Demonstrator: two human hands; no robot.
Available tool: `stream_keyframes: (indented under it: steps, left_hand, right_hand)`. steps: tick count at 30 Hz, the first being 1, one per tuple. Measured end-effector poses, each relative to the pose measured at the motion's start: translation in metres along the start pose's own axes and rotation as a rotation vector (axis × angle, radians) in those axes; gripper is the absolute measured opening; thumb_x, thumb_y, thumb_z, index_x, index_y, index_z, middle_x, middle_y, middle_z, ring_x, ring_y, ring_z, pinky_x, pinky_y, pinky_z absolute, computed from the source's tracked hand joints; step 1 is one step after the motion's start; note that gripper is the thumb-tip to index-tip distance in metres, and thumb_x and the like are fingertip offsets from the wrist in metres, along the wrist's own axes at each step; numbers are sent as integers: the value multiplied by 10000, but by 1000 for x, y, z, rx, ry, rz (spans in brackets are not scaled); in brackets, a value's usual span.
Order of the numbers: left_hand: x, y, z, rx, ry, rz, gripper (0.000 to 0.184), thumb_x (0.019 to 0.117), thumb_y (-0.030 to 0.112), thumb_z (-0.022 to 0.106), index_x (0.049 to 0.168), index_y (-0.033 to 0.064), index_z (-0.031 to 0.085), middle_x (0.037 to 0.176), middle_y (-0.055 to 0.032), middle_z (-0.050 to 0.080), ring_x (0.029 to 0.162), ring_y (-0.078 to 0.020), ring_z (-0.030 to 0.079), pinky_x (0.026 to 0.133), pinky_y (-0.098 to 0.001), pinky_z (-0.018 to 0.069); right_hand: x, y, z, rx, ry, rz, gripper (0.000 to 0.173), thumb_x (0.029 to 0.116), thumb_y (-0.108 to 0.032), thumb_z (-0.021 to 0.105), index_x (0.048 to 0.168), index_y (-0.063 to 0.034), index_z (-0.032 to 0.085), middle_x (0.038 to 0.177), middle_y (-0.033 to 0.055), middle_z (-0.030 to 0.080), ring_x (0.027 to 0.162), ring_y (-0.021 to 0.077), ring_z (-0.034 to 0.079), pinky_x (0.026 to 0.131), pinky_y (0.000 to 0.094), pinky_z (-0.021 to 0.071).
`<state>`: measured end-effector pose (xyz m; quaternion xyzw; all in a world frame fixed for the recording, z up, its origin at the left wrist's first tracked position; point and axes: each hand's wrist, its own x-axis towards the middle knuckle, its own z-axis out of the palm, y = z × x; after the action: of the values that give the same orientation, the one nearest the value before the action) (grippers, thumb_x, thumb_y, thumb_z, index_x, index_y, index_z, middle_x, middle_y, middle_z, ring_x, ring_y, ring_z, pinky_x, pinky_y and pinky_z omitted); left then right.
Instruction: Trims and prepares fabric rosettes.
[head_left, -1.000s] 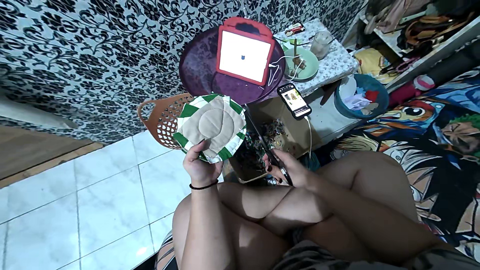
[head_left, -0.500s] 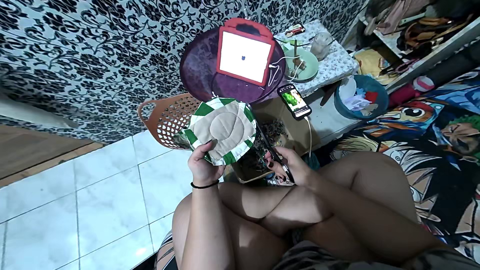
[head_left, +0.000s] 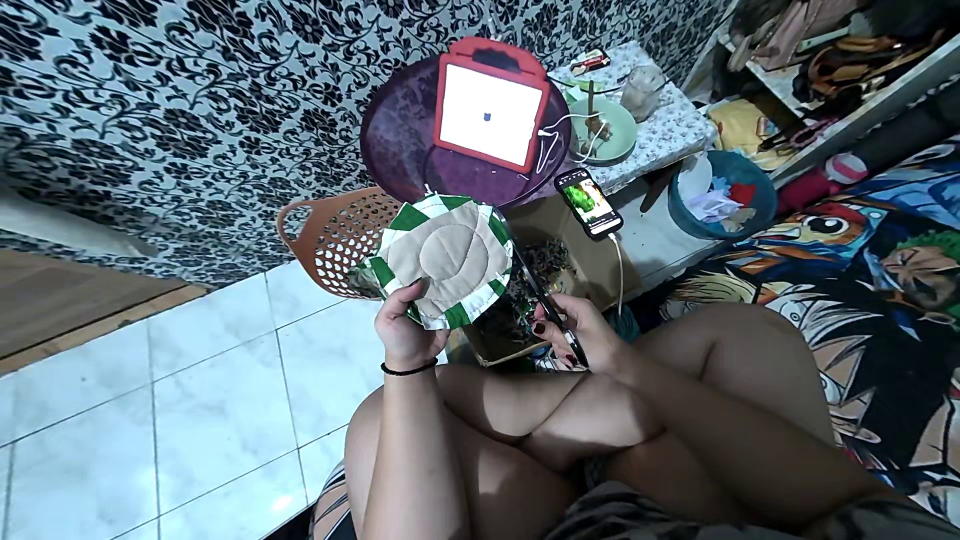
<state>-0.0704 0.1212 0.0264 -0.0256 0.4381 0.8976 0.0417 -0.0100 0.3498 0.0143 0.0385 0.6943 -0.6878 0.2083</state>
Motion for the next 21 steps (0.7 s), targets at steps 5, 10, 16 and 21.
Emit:
stream_keyframes:
  steps: [5, 10, 16, 21]
  left_hand:
    - [0, 0, 0, 8, 8, -22, 457, 979, 137, 239, 941, 203, 690, 874, 18, 759, 775, -72, 725, 666, -284, 615]
    - [-1, -1, 0, 4, -14, -30, 457, 979, 140, 244, 944, 201, 696, 873, 16, 761, 767, -70, 724, 664, -280, 614]
    - [-1, -1, 1, 7, -30, -33, 440, 970, 132, 261, 958, 200, 695, 882, 10, 762, 775, -78, 729, 668, -284, 617]
    - [0, 0, -2, 14, -19, -24, 454, 979, 138, 247, 954, 200, 696, 881, 15, 761, 778, -70, 725, 674, -283, 615]
  right_hand:
    - [0, 3, -1, -13, -52, -37, 375, 968, -322, 667, 1169, -21, 569, 818, -22, 539, 561, 30, 520, 535, 199, 498]
    - [2, 4, -4, -29, -63, -45, 429, 951, -376, 669, 1178, -26, 565, 873, -17, 538, 609, 23, 531, 574, 194, 505]
    - [1, 2, -4, -25, -45, -32, 373, 976, -348, 652, 1152, -29, 571, 816, -17, 542, 567, 31, 528, 548, 203, 511]
    - [1, 1, -3, 9, -40, -8, 287, 985, -307, 651, 1089, -52, 569, 724, -35, 522, 503, 30, 484, 507, 200, 474]
